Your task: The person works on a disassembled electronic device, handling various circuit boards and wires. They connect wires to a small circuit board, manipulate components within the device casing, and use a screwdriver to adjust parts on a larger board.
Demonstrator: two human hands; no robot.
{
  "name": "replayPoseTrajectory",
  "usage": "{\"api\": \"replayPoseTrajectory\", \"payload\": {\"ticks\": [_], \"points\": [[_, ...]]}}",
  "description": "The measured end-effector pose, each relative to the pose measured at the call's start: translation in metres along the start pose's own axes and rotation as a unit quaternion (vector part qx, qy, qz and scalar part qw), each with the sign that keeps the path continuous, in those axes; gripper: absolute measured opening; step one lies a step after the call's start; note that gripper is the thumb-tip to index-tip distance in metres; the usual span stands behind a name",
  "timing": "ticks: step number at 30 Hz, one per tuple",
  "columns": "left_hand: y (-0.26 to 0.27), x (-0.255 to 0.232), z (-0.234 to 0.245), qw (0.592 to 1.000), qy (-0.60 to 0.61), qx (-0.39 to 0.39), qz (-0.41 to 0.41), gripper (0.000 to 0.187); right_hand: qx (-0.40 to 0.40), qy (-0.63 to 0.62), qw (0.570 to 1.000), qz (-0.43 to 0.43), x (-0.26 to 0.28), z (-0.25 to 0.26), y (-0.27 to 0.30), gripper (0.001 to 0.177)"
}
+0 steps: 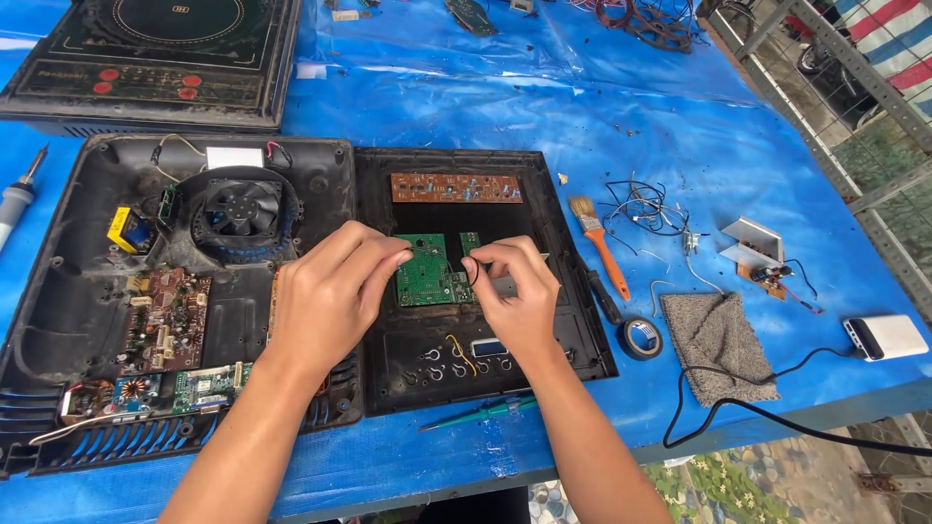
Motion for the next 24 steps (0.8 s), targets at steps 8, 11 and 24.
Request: {"api": "replayPoseTrajectory", "payload": {"ticks": [8,11,24], "points": [[0.0,-0.002,0.001,1.0,-0.003,-0.006,-0.009,0.005,-0.006,0.008,1.0,-0.01,-0.004,0.001,0.0,0.009],[0.0,-0.003,0.0,1.0,-0.009,-0.005,-0.015,0.005,-0.007,0.018,1.0,-0.012,-0.003,0.002,-0.001,0.009],[0.006,-0.01,-0.01,0.999,0.007,0.029,-0.042,0.008,-0.002,0.061,0.998,-0.031,-0.016,0.001,0.001,0.012]]}}
Point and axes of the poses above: each hand's wrist, its own y-axis away from the middle knuckle, its own z-axis out of the back of the hand, x = y × z, the point moved 9 cm from there along -y, towards the middle knuckle, and after that the axes turned 15 degrees about -x, right-handed, at the moved point
